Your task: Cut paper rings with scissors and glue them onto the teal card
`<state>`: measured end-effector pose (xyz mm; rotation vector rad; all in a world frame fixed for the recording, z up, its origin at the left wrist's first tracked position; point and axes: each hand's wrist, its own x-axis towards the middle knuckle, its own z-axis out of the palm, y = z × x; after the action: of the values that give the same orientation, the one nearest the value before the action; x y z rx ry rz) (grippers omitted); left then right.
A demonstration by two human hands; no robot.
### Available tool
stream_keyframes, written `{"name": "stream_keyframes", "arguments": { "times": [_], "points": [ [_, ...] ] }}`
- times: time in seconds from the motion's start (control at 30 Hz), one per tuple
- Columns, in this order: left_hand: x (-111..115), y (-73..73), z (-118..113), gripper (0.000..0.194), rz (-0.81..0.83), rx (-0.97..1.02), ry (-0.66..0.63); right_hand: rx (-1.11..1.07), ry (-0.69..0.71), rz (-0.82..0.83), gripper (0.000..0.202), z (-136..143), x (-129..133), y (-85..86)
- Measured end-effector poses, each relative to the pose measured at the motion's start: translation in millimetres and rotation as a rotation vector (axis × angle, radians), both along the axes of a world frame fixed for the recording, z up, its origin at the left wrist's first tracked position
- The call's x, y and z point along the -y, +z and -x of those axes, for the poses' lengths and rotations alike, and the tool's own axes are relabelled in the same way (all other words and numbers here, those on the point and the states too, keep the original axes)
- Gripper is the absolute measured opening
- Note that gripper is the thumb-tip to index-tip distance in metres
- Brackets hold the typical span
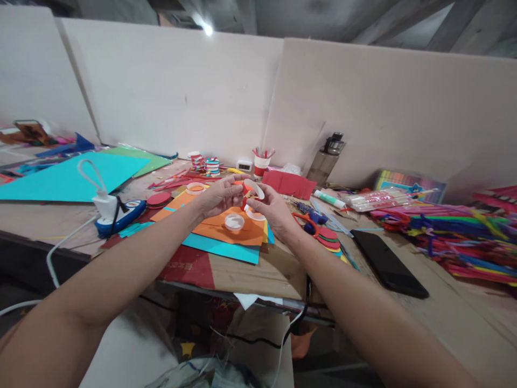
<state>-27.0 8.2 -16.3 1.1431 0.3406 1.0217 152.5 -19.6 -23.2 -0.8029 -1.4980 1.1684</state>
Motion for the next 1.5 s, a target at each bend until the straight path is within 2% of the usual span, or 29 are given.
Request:
{"name": "stream_keyframes", "arguments": {
  "times": [0.2,0.3,0.4,0.5,0.57,0.63,0.67,0.73,0.83,0.9,1.0,1.2,1.27,1.33,1.47,1.5],
  "points": [
    [3,1.2,-5,0.04,-0.008,-0.105,-0.033,0.179,-0.204,-0.215,0.054,0,1,-0.7],
    [2,-0.6,-4,0.033,0.011,-0.127,-0.009,0.231,-0.247,-0.272,0.054,1,3,-0.6],
    [0,-1.2,-1,0.029,0.017,-0.139,0.017,0.231,-0.229,-0.275,0.058,1,4,1.4],
    [-1,2.7,3,0.03,-0.018,-0.149,0.103,0.185,-0.214,-0.264,0.048,-4,1,3.4],
    [-1,7.8,8,0.028,-0.104,-0.213,0.207,0.181,-0.279,-0.265,0.039,-12,-6,2.7],
    [0,13.8,14,0.024,-0.266,-0.378,0.275,0.273,-0.403,-0.275,0.031,-21,-14,0.0],
    [1,16.8,17,0.022,-0.369,-0.508,0.258,0.359,-0.451,-0.285,0.027,-26,-18,-1.9],
    [3,22.2,24,0.019,-0.546,-0.762,0.149,0.519,-0.505,-0.356,0.019,-33,-25,-6.1],
    [7,27.3,30,0.015,-0.69,-0.972,0.103,0.748,-0.485,-0.49,0.027,-38,-27,-10.8],
    [8,28.5,32,0.013,-0.71,-1.027,0.078,0.905,-0.466,-0.526,0.028,-37,-26,-11.6],
    [8,27.3,33,0.01,-0.702,-1.052,0.038,1.075,-0.444,-0.501,0.02,-33,-21,-9.5],
    [8,24.5,32,0.014,-0.721,-1.151,-0.057,1.213,-0.339,-0.401,0.017,-28,-12,-5.0],
    [8,23.9,31,0.017,-0.718,-1.147,-0.049,1.264,-0.317,-0.391,0.017,-27,-9,-3.9],
    [6,21.4,29,0.018,-0.738,-1.102,0.032,1.32,-0.31,-0.376,0.015,-25,-6,-1.6],
    [-5,6.8,21,0.018,-0.786,-1.021,0.402,1.387,-0.309,-0.303,0.014,-22,-3,5.0],
    [-8,2.0,18,0.02,-0.806,-1.031,0.444,1.395,-0.312,-0.292,0.015,-22,-2,6.3]
  ]
}}
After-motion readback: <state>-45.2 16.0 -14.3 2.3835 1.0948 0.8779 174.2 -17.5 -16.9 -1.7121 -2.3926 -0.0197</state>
